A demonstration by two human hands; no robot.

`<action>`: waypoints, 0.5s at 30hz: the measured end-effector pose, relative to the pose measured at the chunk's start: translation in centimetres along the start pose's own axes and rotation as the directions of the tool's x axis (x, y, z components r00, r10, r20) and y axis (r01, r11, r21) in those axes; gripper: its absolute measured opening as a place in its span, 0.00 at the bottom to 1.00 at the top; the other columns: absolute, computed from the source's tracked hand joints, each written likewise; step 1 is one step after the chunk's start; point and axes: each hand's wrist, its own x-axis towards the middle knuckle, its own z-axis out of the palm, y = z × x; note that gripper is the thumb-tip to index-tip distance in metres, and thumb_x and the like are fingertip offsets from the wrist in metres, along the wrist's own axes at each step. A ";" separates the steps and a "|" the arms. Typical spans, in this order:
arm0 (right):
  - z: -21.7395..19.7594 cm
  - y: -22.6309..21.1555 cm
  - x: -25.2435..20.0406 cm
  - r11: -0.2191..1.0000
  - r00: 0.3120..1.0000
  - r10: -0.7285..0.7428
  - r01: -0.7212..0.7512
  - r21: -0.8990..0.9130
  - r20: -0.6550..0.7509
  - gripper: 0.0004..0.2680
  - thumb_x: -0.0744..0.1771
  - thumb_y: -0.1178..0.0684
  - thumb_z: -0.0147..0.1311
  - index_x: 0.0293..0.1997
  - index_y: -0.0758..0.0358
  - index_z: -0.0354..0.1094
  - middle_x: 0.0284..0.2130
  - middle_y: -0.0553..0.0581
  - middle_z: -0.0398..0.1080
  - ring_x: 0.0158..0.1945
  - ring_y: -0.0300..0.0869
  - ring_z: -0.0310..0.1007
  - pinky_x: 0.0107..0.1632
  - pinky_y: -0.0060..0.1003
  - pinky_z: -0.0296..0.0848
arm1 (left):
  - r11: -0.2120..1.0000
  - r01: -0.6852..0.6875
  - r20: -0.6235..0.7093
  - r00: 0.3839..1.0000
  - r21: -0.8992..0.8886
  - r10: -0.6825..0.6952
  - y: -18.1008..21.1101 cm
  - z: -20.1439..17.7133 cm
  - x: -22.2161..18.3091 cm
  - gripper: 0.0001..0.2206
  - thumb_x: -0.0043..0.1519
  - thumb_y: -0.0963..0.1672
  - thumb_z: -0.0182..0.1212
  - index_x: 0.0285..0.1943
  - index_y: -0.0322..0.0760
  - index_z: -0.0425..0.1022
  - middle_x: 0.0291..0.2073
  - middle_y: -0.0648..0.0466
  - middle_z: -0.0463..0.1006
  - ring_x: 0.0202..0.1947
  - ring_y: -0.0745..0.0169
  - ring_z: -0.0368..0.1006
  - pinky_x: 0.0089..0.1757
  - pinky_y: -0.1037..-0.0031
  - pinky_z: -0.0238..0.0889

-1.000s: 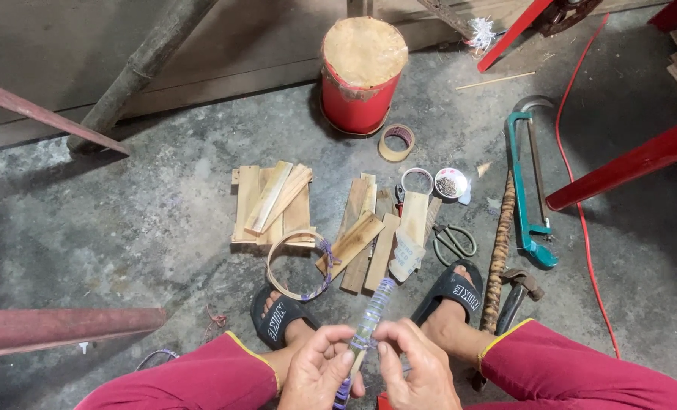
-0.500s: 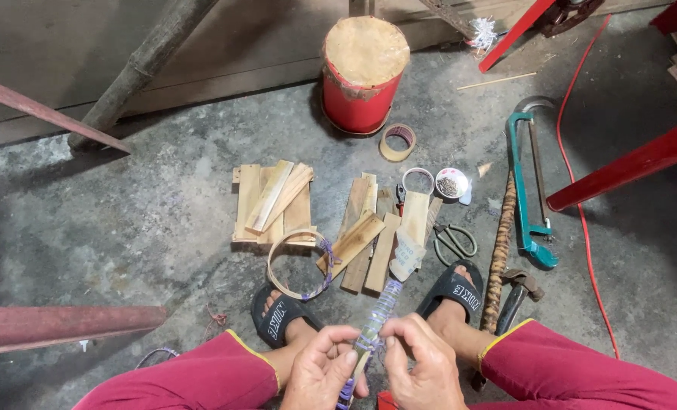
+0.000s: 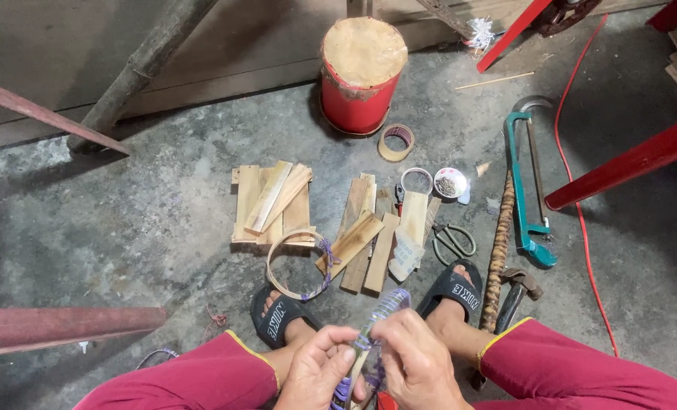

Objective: Manually wrapping a decorative purple strip around a wooden hoop for an instrument.

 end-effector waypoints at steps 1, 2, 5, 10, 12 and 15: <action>-0.1 0.1 0.0 1.000 0.999 -0.013 0.013 -0.015 0.033 0.07 0.67 0.64 0.44 0.45 0.61 0.68 0.33 0.56 0.65 0.36 0.46 0.70 0.38 0.35 0.70 | 0.999 0.017 -0.003 1.000 -0.037 -0.017 0.0 0.0 0.0 0.13 0.66 0.40 0.58 0.57 0.28 0.68 0.18 0.34 0.74 0.16 0.47 0.70 0.25 0.62 0.68; 0.0 0.3 -0.2 1.000 0.999 -0.012 0.012 -0.015 0.033 0.07 0.67 0.64 0.44 0.45 0.61 0.68 0.33 0.56 0.65 0.36 0.46 0.70 0.38 0.35 0.70 | 0.999 0.018 -0.004 1.000 -0.036 -0.018 -0.4 -0.5 0.1 0.13 0.66 0.40 0.58 0.57 0.28 0.68 0.18 0.34 0.74 0.16 0.47 0.70 0.25 0.62 0.68; 0.2 0.3 -0.3 0.997 0.999 -0.043 0.045 -0.065 0.032 0.07 0.69 0.60 0.44 0.47 0.60 0.68 0.34 0.55 0.65 0.35 0.45 0.69 0.35 0.35 0.71 | 1.000 -0.008 0.062 0.998 -0.018 0.009 -1.1 -1.6 0.4 0.13 0.67 0.42 0.59 0.58 0.32 0.67 0.19 0.35 0.75 0.16 0.49 0.70 0.22 0.65 0.65; -0.1 -0.9 0.7 0.984 0.985 -0.168 0.171 -0.055 0.046 0.07 0.71 0.56 0.42 0.47 0.63 0.67 0.35 0.57 0.67 0.33 0.45 0.69 0.34 0.35 0.70 | 0.998 0.044 0.009 0.999 -0.039 -0.043 -0.9 -1.7 0.5 0.13 0.66 0.42 0.59 0.57 0.31 0.68 0.18 0.32 0.76 0.15 0.47 0.71 0.23 0.66 0.66; -0.2 -0.6 0.5 0.989 0.985 -0.138 0.144 -0.046 0.102 0.06 0.70 0.59 0.43 0.48 0.63 0.68 0.35 0.56 0.65 0.33 0.45 0.68 0.33 0.35 0.68 | 0.998 0.055 -0.007 0.998 -0.041 -0.056 -1.1 -1.9 0.6 0.13 0.66 0.41 0.59 0.57 0.31 0.68 0.17 0.32 0.76 0.14 0.47 0.71 0.22 0.65 0.66; -0.4 -0.5 0.3 0.993 0.976 -0.090 0.102 -0.051 0.200 0.05 0.70 0.59 0.47 0.49 0.61 0.67 0.37 0.57 0.65 0.35 0.47 0.69 0.33 0.37 0.70 | 0.996 0.064 -0.045 0.997 -0.067 -0.067 -1.8 -2.4 0.9 0.13 0.65 0.41 0.61 0.57 0.31 0.69 0.17 0.31 0.75 0.14 0.46 0.72 0.21 0.66 0.66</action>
